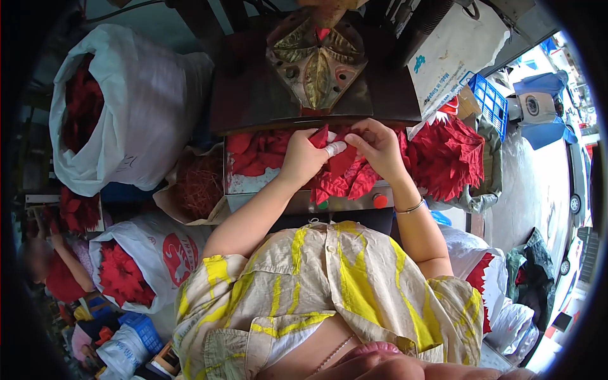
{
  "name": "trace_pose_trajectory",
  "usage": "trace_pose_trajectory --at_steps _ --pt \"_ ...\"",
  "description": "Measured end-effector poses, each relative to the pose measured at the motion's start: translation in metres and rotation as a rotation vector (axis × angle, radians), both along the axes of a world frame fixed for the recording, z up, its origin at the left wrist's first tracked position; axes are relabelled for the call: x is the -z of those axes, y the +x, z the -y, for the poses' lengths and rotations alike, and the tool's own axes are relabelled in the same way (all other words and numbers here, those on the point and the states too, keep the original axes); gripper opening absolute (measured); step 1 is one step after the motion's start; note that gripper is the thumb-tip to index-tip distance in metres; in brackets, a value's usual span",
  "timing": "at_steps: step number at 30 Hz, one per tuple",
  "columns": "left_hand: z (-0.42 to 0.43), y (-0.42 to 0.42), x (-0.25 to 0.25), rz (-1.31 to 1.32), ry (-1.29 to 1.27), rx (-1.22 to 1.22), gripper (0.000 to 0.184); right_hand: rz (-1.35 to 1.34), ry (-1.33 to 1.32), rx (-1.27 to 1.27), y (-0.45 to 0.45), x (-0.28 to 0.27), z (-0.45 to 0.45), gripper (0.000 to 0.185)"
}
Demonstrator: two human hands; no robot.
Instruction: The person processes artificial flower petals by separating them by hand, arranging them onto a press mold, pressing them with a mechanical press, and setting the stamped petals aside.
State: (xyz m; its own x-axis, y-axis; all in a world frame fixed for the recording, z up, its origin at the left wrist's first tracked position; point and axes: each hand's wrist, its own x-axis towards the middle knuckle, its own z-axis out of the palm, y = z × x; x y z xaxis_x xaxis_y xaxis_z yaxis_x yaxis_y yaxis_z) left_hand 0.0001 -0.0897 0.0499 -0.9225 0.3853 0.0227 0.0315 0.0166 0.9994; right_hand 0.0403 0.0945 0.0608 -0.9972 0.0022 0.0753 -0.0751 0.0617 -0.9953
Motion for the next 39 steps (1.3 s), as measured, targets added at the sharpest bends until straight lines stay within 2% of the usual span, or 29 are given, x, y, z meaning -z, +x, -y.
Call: trace_pose_trajectory --at_steps 2,3,6,8,9,11,14,15,18,21,23,25,26,27,30,32,33,34,35,36,37,38,39 --pt "0.007 -0.003 -0.006 0.123 -0.072 0.027 0.021 0.119 0.015 0.031 0.000 -0.005 -0.001 0.012" --pt "0.007 -0.002 -0.007 0.118 -0.071 0.023 0.021 0.114 0.016 0.027 -0.001 -0.004 -0.001 0.012" --pt "0.010 0.000 -0.014 0.166 -0.044 -0.019 0.022 0.055 0.172 0.229 -0.001 -0.002 -0.005 0.011" --pt "0.019 -0.008 -0.033 0.028 -0.117 -0.124 0.021 0.114 0.335 0.289 -0.002 -0.006 -0.021 0.011" --pt "0.023 -0.016 -0.039 -0.139 -0.206 -0.161 0.021 0.110 0.333 0.285 0.000 -0.003 -0.026 0.011" --pt "0.026 -0.042 -0.055 -0.527 -0.229 -0.199 0.023 0.064 0.454 0.203 0.003 0.002 -0.029 0.012" --pt "0.018 -0.082 -0.067 -0.749 -0.390 -0.320 0.030 0.045 0.400 0.238 0.007 -0.008 -0.019 0.013" --pt "0.015 -0.090 -0.066 -0.751 -0.389 -0.323 0.030 0.040 0.355 0.273 0.008 -0.012 -0.017 0.013" --pt "0.009 -0.106 -0.061 -0.858 -0.574 -0.438 0.048 0.066 0.354 0.262 0.012 -0.016 -0.020 0.014" --pt "0.011 -0.092 -0.069 -0.995 -0.435 -0.567 0.046 -0.069 0.456 0.210 0.012 -0.011 -0.029 0.014" --pt "0.022 -0.075 -0.066 -1.184 -0.239 -0.396 0.039 -0.124 0.501 0.164 0.011 -0.026 -0.029 0.013" --pt "0.029 -0.034 -0.062 -1.011 -0.043 -0.059 0.054 -0.171 0.539 0.121 0.008 -0.035 -0.026 0.013" --pt "0.034 -0.019 -0.065 -0.924 -0.097 0.086 0.055 -0.315 0.568 0.039 0.004 -0.035 -0.026 0.013" --pt "0.031 -0.004 -0.052 -0.741 -0.169 0.070 0.051 -0.461 0.595 -0.043 0.001 -0.037 -0.025 0.013" --pt "0.023 0.009 -0.035 -0.623 -0.239 -0.008 0.045 -0.359 0.563 -0.145 0.002 -0.045 -0.011 0.013" --pt "0.026 0.003 -0.022 -0.081 -0.426 0.210 0.048 -0.313 0.551 -0.095 0.002 -0.049 -0.003 0.014" --pt "0.026 0.002 -0.014 -0.079 -0.423 0.213 0.048 -0.270 0.538 -0.043 0.003 -0.049 -0.001 0.015" --pt "0.025 0.000 -0.010 0.085 -0.248 0.200 0.046 -0.229 0.493 -0.029 0.003 -0.049 -0.003 0.025" --pt "0.024 -0.001 -0.008 0.249 -0.072 0.185 0.045 -0.228 0.497 -0.030 0.000 -0.049 -0.006 0.025" --pt "0.024 0.002 -0.007 0.251 -0.069 0.185 0.045 -0.454 0.582 -0.074 -0.004 -0.048 -0.008 0.029" --pt "0.022 0.006 -0.016 0.274 0.055 0.145 0.041 -0.682 0.661 -0.118 -0.008 -0.047 -0.011 0.033" --pt "0.020 0.008 -0.021 0.296 0.179 0.108 0.038 -0.680 0.662 -0.116 -0.010 -0.045 -0.013 0.033" --pt "0.018 0.008 -0.021 0.298 0.179 0.110 0.038 -0.680 0.668 -0.191 -0.010 -0.043 -0.016 0.034"
